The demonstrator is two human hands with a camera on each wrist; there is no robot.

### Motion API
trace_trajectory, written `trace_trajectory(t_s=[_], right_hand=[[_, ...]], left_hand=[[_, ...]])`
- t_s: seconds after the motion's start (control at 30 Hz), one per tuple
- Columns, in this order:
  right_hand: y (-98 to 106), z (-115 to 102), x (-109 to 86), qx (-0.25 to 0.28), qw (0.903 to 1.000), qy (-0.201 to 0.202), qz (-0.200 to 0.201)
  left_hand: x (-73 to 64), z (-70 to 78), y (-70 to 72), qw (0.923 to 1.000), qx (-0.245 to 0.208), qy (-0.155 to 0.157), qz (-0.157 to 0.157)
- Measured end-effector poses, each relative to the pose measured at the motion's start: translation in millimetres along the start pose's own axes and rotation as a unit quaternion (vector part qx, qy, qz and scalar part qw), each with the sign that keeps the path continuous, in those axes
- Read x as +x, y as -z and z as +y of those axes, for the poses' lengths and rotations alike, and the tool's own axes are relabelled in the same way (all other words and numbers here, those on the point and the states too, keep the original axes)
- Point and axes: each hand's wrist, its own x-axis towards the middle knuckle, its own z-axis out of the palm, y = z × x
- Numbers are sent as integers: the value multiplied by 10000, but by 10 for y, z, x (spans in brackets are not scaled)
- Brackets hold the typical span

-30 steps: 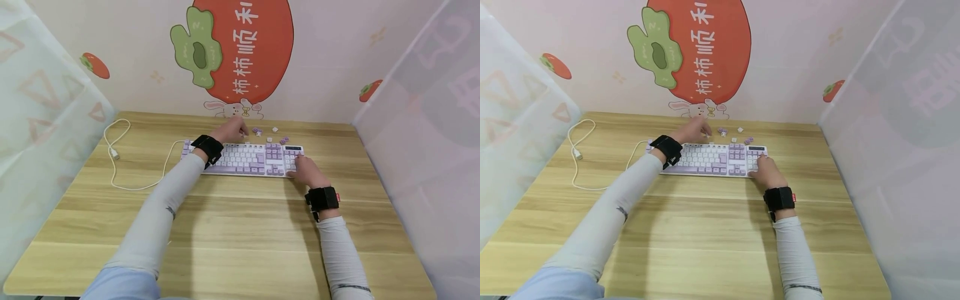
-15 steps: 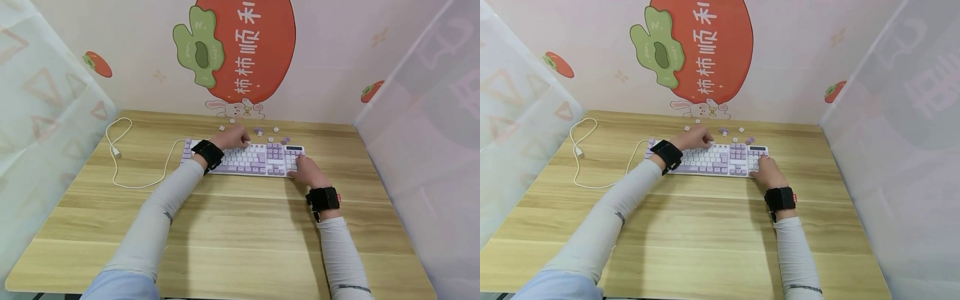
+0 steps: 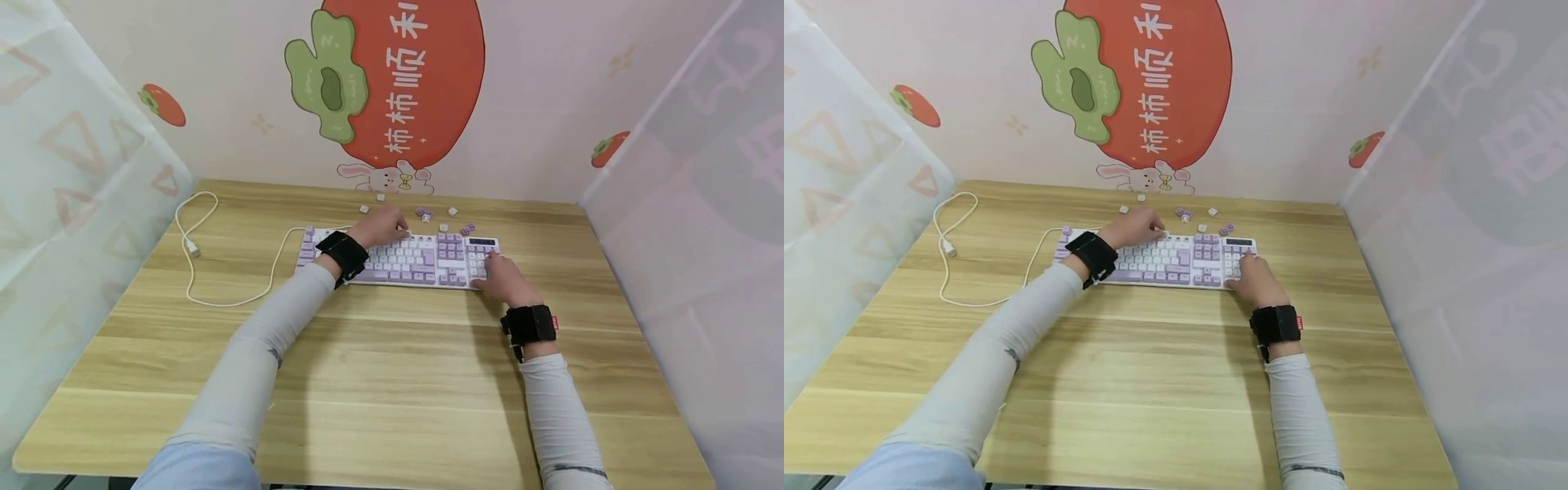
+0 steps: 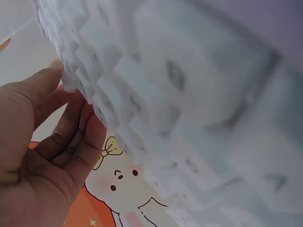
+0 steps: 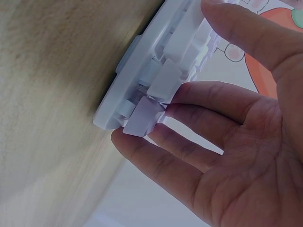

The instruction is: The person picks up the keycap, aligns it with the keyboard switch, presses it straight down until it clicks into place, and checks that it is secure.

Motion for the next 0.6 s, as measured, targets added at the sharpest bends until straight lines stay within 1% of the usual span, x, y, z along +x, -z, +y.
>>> trace_trajectory(t_s=[0.2, 0.27, 0.6], right_hand=[[23, -18, -10, 97, 9999, -98, -65], [21, -21, -12, 77, 9999, -100, -75], [27, -20, 2, 0, 9999, -113, -69]], left_hand=[[37, 51, -3, 9984, -255, 491, 80], [43, 61, -11, 9976, -325, 598, 104], [68, 64, -28, 9968, -285, 735, 127]])
